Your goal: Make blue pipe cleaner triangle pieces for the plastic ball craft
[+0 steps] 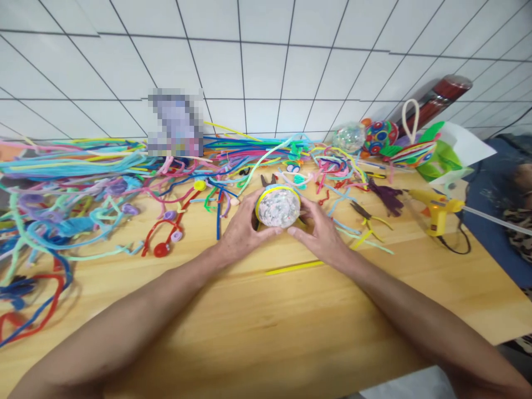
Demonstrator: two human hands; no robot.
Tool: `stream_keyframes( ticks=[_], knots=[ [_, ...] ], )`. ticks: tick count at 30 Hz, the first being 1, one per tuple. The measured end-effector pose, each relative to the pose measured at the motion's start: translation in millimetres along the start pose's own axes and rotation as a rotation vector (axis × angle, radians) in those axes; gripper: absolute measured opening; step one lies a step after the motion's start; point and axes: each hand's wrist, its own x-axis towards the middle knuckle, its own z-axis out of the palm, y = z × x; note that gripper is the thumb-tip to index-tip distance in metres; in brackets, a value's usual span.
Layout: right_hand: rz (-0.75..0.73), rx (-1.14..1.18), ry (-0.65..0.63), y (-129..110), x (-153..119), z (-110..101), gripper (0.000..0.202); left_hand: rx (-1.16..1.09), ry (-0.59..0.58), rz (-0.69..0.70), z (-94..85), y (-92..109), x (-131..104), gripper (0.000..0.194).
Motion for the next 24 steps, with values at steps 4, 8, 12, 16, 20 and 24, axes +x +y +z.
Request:
stream_keyframes(
  ticks=[4, 8, 12, 16, 20, 24],
  knots=[
    [-0.062, -0.011, 0.048, 0.1, -4.0, 2.7, 0.073, 0.003, -0.012, -0.01, -0.5, -1.7, 0.0, 0.09],
    [-0.123, -0.033, 0.059, 1.3, -6.4, 2.8, 0.075, -0.006, -0.008, 0.021, -0.9, -2.9, -0.4, 0.091],
    [-0.133, -0.04, 0.057, 4.2, -8.0, 3.8, 0.074, -0.015, -0.026, 0.019, -2.7, -3.3, 0.1, 0.094],
    [-0.117, -0.014, 0.053, 7.0, -9.0, 5.5, 0.072, -0.08, -0.062, 0.064, -6.9, -2.5, -0.3, 0.092],
    [-0.089, 0.013, 0.061, 9.5, -9.8, 7.5, 0.071, -0.123, -0.111, 0.067, -11.5, -2.4, -2.3, 0.073],
    [-0.097, 0.001, 0.069, 9.7, -10.3, 8.2, 0.071, -0.143, -0.131, 0.078, -12.6, -4.9, -3.7, 0.07]
  ],
)
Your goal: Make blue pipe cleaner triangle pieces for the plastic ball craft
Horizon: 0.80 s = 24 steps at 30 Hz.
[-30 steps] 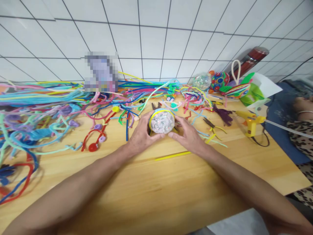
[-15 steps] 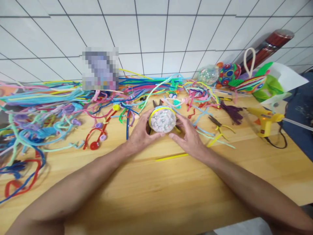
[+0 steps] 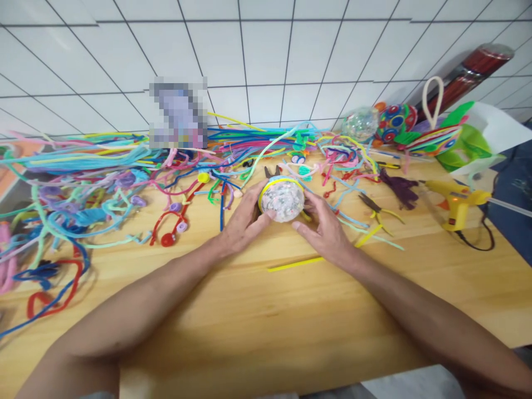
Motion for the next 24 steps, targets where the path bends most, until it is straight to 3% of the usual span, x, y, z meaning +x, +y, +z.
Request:
stream_keyframes(
  ticks=[14, 19, 24],
  knots=[
    [-0.029, -0.033, 0.029, -3.1, -2.2, -1.3, 0.068, -0.063, -0.009, -0.03, 2.1, 0.4, 0.3, 0.07],
    [-0.039, -0.036, 0.039, -1.0, -2.0, -0.5, 0.066, 0.001, 0.051, -0.04, 7.8, -1.5, 3.3, 0.095],
    [-0.027, -0.03, 0.038, -1.7, -1.5, -1.4, 0.066, 0.025, 0.081, -0.08, 10.0, -2.9, 5.0, 0.094]
  ],
)
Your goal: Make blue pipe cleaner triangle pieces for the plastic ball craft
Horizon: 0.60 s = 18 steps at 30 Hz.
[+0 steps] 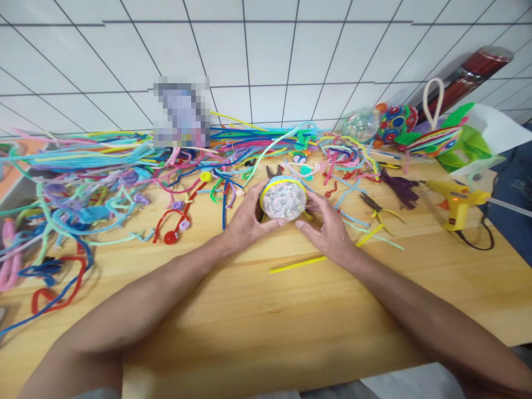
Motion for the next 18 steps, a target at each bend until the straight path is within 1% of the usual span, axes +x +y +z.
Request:
stream_keyframes(
  ticks=[6, 10, 14, 18],
  knots=[
    [0.012, 0.022, -0.002, -0.8, 0.0, 0.0, 0.065, -0.003, 0.03, -0.01, 0.8, -1.4, -1.6, 0.097],
    [0.05, 0.035, -0.019, 0.1, -0.4, 0.2, 0.064, 0.017, 0.046, -0.001, 1.2, -2.6, -1.9, 0.098],
    [0.096, 0.049, -0.024, 2.3, -0.3, 0.9, 0.064, 0.035, 0.027, 0.001, 1.3, -3.0, -0.7, 0.1],
    [0.107, 0.049, -0.026, 3.2, 0.1, 1.7, 0.065, 0.05, -0.002, 0.012, 1.5, -2.2, 0.7, 0.102]
  ],
)
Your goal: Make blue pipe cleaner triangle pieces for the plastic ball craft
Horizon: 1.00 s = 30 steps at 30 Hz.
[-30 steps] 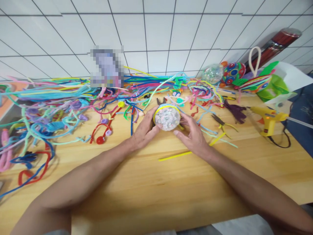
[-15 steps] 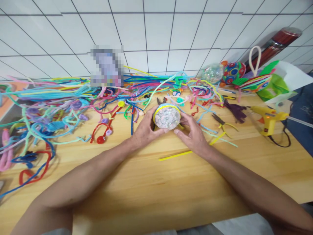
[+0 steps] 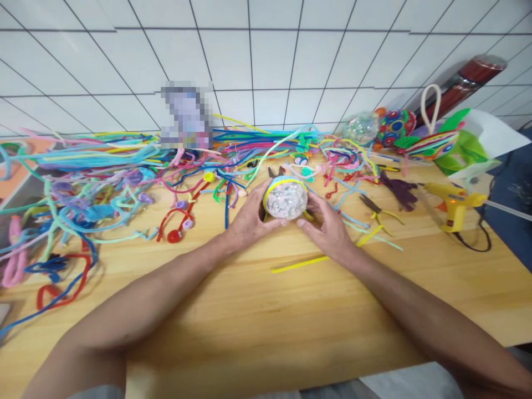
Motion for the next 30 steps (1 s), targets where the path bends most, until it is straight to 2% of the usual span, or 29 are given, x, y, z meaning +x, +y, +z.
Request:
stream_keyframes(
  ticks=[6, 13, 21, 30],
  knots=[
    [-0.038, -0.039, 0.005, 1.1, 1.7, 2.0, 0.066, -0.044, -0.027, -0.031, -0.9, 2.6, 1.5, 0.099],
    [-0.051, -0.224, 0.058, 17.6, 4.5, 3.6, 0.057, -0.059, -0.028, -0.011, -1.8, 2.3, 2.3, 0.098],
    [-0.09, -0.217, 0.047, 19.6, 5.6, 3.3, 0.053, -0.042, -0.035, -0.044, -1.6, -3.3, 4.6, 0.101],
    [-0.06, -0.179, -0.001, 21.3, 7.9, -2.4, 0.06, -0.042, -0.042, -0.042, -2.1, -4.6, 7.6, 0.101]
  ],
)
